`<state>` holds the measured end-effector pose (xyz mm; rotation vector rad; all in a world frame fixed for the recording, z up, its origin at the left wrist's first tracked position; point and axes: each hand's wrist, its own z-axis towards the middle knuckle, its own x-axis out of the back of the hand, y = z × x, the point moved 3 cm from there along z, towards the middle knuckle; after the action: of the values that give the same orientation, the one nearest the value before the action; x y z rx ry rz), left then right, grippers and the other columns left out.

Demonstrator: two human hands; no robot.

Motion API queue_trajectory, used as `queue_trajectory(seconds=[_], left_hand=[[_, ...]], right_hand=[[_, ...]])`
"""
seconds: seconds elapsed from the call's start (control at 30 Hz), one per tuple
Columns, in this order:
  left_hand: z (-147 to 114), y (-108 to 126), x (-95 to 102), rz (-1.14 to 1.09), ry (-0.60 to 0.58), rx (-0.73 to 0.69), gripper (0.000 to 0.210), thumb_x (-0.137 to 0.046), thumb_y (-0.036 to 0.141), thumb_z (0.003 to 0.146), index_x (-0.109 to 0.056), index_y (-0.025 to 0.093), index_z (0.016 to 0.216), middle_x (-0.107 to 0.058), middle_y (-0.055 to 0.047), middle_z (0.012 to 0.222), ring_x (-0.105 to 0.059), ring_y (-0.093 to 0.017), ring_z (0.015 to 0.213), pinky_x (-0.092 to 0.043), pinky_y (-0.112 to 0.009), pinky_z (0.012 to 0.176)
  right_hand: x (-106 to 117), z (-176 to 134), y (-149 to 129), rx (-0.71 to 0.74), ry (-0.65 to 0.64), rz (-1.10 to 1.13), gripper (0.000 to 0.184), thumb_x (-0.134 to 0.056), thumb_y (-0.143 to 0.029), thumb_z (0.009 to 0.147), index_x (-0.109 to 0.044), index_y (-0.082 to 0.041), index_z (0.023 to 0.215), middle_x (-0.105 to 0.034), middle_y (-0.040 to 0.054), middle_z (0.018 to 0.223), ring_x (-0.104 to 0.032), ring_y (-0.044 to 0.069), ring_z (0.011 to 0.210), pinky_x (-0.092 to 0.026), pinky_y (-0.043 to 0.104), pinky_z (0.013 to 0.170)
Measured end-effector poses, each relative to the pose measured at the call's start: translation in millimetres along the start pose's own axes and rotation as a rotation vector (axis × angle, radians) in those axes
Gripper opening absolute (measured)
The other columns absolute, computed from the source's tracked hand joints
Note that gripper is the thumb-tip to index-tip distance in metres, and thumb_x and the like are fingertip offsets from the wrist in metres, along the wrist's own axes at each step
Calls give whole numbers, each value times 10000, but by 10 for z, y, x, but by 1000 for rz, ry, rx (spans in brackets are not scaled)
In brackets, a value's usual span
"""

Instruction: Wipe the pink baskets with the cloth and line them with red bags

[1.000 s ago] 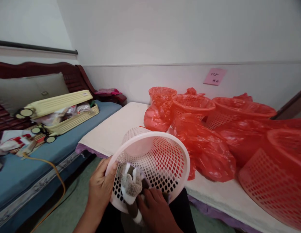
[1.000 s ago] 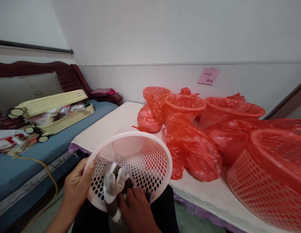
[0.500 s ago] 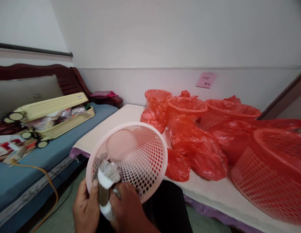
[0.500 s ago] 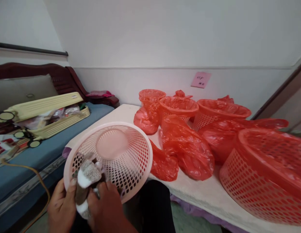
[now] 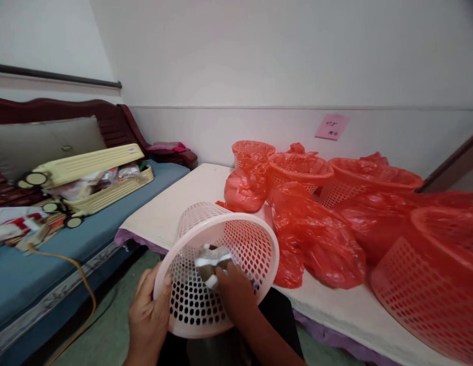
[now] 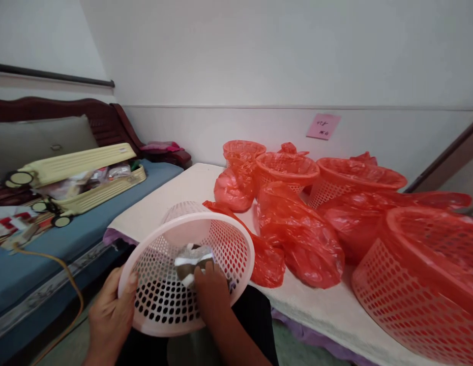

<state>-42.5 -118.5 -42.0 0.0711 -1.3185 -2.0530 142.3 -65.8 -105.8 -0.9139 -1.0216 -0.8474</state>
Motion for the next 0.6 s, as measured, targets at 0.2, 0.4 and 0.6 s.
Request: queue_trajectory(seconds=[0.2, 0.4, 0.6], left_hand=[[-7, 232, -137, -4, -40, -46, 276, -599, 356, 865, -686, 232, 1096, -573, 20, 845, -570, -146, 747, -451, -236, 671], [6, 403, -143, 1, -71, -125, 252, -645, 321, 843, -714, 293, 1084, -598, 39, 830, -580, -122, 721, -461, -197, 637], [-15, 423, -154, 43, -109, -206, 260, -664, 296, 838, -719, 328, 1090, -635, 50, 818, -606, -103, 709, -476, -164, 641]], right_hand=[[-81, -109, -398, 115, 13, 89, 157, -573, -247, 896, -631, -272, 1039, -612, 26, 886, -591, 196, 785, -451, 295, 654], [-268, 192, -131, 164, 31, -10, 98, -587, -174, 883, -664, -178, 943, -641, 100, 903, -593, 250, 843, -465, 378, 720], [-354, 572, 208, 47, 71, -63, 204, -475, -126, 946, -660, -104, 1028, -651, 131, 1016, -606, 243, 944, -465, 409, 809]])
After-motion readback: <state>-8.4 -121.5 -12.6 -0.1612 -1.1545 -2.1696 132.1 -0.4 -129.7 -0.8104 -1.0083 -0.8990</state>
